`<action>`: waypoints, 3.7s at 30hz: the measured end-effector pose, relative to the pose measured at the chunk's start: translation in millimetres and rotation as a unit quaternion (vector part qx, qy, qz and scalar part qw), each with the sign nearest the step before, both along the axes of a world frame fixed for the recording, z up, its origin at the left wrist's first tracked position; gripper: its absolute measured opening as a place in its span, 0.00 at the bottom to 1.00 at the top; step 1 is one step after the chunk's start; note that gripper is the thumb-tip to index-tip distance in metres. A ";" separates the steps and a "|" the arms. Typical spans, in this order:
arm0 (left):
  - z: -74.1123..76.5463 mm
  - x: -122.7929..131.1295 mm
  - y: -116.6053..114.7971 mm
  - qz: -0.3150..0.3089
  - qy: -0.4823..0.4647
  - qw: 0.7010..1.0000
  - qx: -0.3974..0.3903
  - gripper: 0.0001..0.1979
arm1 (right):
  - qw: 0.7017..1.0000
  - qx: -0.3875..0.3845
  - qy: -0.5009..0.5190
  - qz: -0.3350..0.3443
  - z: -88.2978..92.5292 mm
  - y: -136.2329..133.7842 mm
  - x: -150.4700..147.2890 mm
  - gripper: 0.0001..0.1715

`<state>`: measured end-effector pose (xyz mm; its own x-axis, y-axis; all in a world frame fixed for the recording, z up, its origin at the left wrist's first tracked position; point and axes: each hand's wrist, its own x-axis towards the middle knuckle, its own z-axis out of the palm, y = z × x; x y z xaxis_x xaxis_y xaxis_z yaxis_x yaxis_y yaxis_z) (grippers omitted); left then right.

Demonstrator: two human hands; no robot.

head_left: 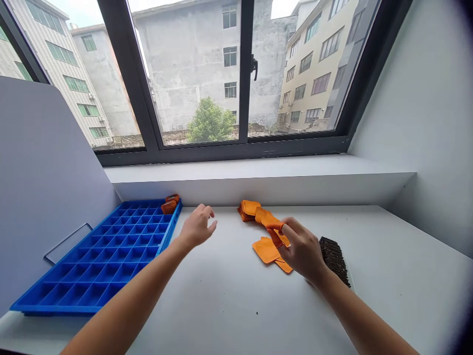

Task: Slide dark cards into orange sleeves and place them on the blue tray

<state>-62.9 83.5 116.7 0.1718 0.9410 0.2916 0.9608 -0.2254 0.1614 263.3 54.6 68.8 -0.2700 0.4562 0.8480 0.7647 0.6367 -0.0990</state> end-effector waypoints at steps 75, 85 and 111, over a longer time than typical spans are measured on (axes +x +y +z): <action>-77.7 45.1 -91.4 -0.379 -0.448 0.807 -0.071 0.18 | 0.956 -0.156 0.002 0.248 -14.6 -31.2 -46.9 0.38; -79.0 53.6 -89.3 -0.331 -0.447 0.830 -0.035 0.10 | 0.970 -0.146 0.030 0.193 -21.7 -23.9 -44.3 0.37; -85.1 58.9 -87.3 -0.180 -0.570 0.797 -0.087 0.16 | 0.916 -0.319 -0.090 -0.227 27.6 23.7 124.5 0.25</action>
